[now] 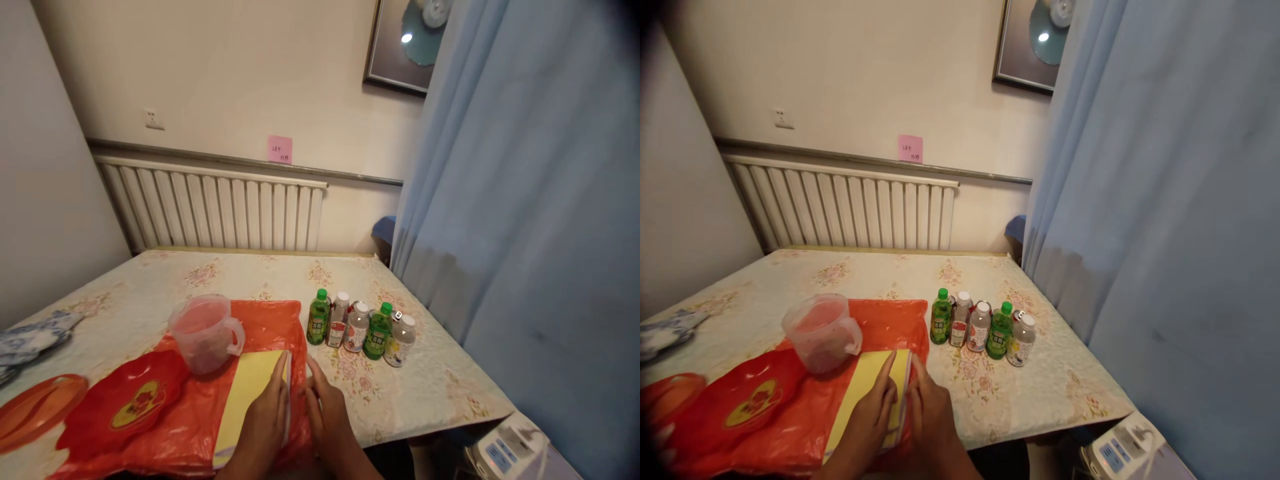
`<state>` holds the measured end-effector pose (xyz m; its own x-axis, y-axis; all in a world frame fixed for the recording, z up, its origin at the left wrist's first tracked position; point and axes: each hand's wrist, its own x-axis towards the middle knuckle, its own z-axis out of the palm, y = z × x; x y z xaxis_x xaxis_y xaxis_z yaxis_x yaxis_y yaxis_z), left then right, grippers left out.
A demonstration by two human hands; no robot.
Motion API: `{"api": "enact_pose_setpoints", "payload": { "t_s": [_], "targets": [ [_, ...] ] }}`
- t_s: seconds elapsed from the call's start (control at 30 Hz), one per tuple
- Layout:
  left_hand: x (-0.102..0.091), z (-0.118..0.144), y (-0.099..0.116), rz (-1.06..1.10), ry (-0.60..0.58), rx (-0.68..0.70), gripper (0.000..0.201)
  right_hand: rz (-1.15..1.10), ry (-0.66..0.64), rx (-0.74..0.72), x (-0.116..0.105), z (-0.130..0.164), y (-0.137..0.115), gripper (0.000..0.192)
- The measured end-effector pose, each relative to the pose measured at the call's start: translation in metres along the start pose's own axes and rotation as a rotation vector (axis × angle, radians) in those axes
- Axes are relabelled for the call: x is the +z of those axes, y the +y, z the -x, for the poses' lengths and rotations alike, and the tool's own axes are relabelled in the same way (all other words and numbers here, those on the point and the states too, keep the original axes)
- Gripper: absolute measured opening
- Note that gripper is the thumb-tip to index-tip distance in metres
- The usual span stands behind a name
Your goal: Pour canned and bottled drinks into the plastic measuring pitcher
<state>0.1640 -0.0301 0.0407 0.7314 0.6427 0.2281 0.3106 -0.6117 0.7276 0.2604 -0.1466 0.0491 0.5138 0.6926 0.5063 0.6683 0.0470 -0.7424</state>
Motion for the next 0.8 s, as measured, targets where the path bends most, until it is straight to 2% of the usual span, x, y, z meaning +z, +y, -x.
{"api": "enact_pose_setpoints", "payload": {
  "t_s": [0.1,0.2,0.27,0.43,0.8],
  "targets": [
    [0.005,-0.022,-0.009,-0.197,-0.147,-0.116,0.065,0.167,-0.103,0.105,0.013,-0.022,0.018,0.063],
    [0.014,-0.038,-0.024,-0.321,-0.197,-0.192,0.069,0.261,-0.174,0.302,0.027,-0.039,0.040,0.071],
    [0.019,-0.044,-0.034,-0.337,-0.220,-0.220,0.070,0.295,-0.193,0.359,0.034,-0.045,0.052,0.073],
    [0.021,-0.043,-0.048,-0.307,-0.240,-0.218,0.074,0.300,-0.195,0.318,0.041,-0.041,0.065,0.072],
    [0.023,-0.040,-0.049,-0.253,-0.234,-0.193,0.070,0.272,-0.197,0.287,0.038,-0.035,0.065,0.068]
  ]
}}
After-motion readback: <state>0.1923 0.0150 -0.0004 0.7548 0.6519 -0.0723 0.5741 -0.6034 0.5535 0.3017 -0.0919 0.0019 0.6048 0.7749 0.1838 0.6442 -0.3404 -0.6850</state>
